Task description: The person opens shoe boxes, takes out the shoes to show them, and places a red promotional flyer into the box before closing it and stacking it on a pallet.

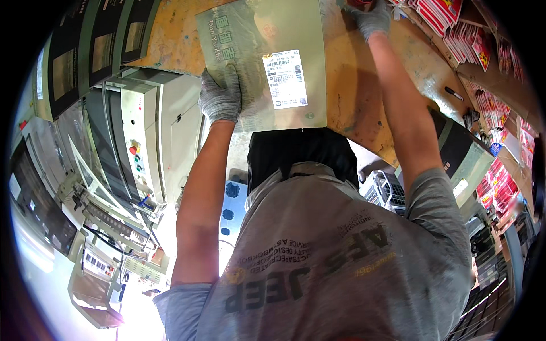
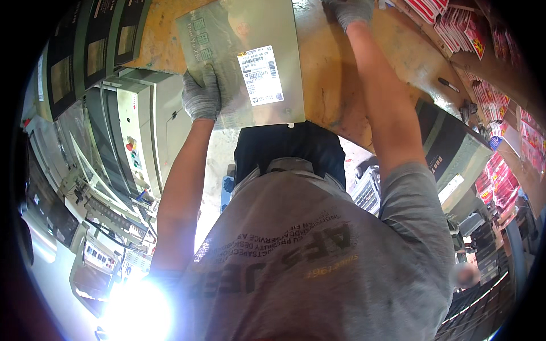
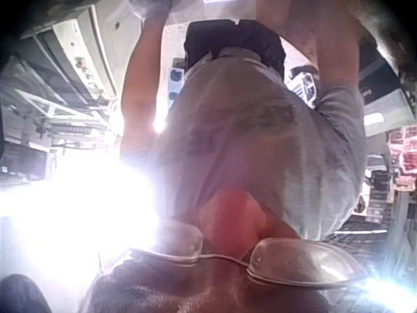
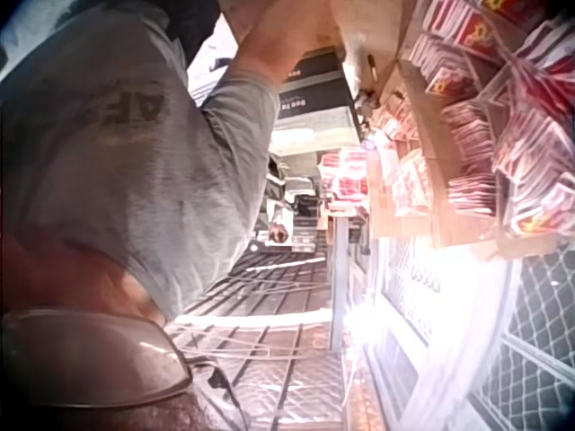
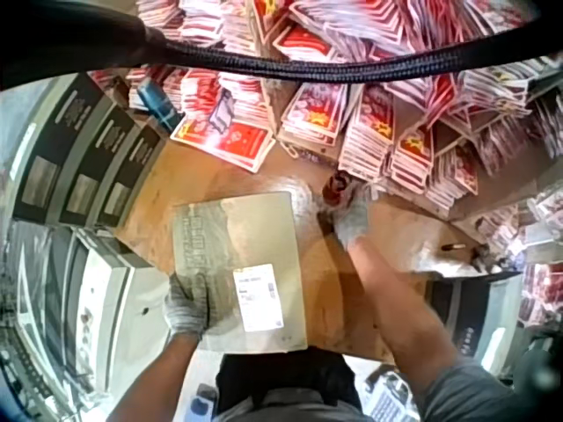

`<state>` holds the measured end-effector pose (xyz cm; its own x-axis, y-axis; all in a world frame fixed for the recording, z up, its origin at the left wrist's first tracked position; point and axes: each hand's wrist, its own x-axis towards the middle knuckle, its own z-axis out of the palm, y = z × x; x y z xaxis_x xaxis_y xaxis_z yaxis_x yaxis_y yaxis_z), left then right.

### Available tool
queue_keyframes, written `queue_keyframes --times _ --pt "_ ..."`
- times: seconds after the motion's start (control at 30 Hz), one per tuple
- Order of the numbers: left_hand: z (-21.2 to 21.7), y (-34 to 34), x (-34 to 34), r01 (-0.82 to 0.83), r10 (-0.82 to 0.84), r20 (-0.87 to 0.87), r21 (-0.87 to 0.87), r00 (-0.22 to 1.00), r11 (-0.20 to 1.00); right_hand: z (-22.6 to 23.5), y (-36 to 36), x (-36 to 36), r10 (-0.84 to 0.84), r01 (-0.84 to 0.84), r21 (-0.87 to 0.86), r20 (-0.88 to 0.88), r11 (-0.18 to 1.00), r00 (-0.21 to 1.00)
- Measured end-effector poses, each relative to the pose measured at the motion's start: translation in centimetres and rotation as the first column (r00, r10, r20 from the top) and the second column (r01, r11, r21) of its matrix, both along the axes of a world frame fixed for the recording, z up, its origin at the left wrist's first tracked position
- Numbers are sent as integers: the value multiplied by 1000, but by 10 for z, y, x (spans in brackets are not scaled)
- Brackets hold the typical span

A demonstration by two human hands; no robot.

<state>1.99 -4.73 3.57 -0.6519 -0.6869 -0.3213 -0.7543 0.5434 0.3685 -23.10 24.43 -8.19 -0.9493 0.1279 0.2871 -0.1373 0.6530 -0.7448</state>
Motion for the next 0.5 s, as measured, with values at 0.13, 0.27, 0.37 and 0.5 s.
queue_keyframes --times 0.13,0.27,0.37,0.5 --pt "5 2 1 9 -9 -29 -14 1000 1000 34 15 89 220 -57 -364 424 930 879" --pt "6 4 0 17 -18 -28 -38 999 999 44 5 203 532 -148 -671 413 726 739" --pt "4 3 1 27 -28 -8 -53 1000 998 62 -23 227 588 -58 -793 398 607 704" --pt "2 1 0 43 -45 -46 -46 998 998 51 -27 225 612 2 -849 382 528 693"
